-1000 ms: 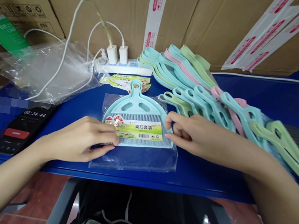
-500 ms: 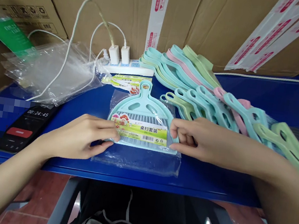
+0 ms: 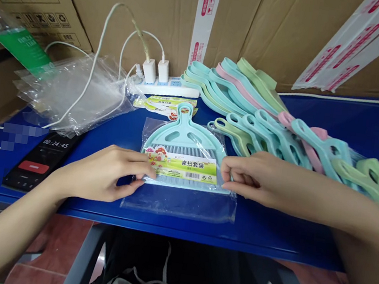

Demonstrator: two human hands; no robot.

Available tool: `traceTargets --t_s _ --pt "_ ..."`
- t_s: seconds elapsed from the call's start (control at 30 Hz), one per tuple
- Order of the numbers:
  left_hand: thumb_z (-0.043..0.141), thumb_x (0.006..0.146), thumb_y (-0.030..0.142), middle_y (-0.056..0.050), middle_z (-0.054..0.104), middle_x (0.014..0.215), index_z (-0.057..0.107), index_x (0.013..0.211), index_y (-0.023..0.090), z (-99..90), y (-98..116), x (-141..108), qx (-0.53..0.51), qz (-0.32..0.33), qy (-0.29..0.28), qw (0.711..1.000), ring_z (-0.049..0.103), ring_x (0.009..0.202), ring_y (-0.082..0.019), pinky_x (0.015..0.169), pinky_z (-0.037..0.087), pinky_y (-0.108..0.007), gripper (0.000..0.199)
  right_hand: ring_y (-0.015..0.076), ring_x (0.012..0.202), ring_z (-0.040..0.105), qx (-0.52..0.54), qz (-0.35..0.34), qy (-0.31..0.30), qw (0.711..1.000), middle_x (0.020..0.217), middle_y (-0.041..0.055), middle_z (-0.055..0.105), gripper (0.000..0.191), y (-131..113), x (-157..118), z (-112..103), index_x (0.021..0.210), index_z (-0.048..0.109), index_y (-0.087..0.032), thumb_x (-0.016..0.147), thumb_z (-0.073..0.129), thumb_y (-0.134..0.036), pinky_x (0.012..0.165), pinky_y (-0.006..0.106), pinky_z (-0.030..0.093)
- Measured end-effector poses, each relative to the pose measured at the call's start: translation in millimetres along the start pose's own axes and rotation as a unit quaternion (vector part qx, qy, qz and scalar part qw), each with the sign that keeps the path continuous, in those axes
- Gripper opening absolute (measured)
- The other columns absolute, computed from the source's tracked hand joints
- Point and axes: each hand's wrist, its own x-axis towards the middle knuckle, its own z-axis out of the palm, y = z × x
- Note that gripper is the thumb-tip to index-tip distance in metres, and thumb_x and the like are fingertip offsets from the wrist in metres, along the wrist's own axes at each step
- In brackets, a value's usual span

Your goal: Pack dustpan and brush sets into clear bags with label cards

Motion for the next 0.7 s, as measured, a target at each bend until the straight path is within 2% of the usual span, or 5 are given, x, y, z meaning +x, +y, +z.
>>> traceTargets --t_s 0.17,0.3,0.5,0.7 --pt "0.048 0.093 0.013 -0.003 0.071 0.093 0.065 0.099 0.020 -3.9 2.2 0.1 -0.023 -0.004 -0.011 1.000 0.067 0.080 -0.012 0.070 0.049 -0.022 0.019 0.0146 0.053 0.047 0.004 -0.016 -0.033 0.999 0.063 -0.0008 0.054 0.017 -4.9 -9.6 -7.2 0.079 0.052 -0.024 0.091 0.041 -0.028 0.050 0.028 0.034" --pt "0.045 0.090 0.009 -0.004 0.071 0.094 0.065 0.099 0.019 -9.2 4.1 -0.9 -0.034 -0.016 -0.029 0.999 0.064 0.074 -0.010 0.065 0.047 -0.019 0.025 0.0139 0.049 0.043 -0.006 -0.004 -0.049 0.999 0.058 -0.0026 0.048 0.017 -7.5 -13.1 -6.4 0.070 0.038 -0.026 0.084 0.047 -0.026 0.046 0.028 0.032" --pt "0.043 0.082 0.003 -0.003 0.068 0.098 0.066 0.106 0.022 -11.9 4.0 -5.4 -0.034 -0.043 -0.078 0.995 0.063 0.070 -0.009 0.062 0.046 -0.017 0.038 0.0136 0.047 0.041 0.001 -0.009 -0.034 0.999 0.054 -0.0044 0.046 0.019 -7.7 -9.3 -2.7 0.071 0.039 -0.026 0.087 0.048 -0.030 0.047 0.028 0.032" --pt "0.045 0.084 0.004 -0.007 0.069 0.116 0.062 0.120 0.022 -8.5 1.8 -5.6 -0.026 -0.029 -0.048 0.998 0.068 0.087 -0.012 0.072 0.051 -0.020 0.044 0.0129 0.048 0.042 -0.008 -0.027 -0.027 0.999 0.058 -0.0042 0.048 0.018 -8.0 -7.1 -3.3 0.070 0.044 -0.025 0.086 0.054 -0.026 0.048 0.028 0.031"
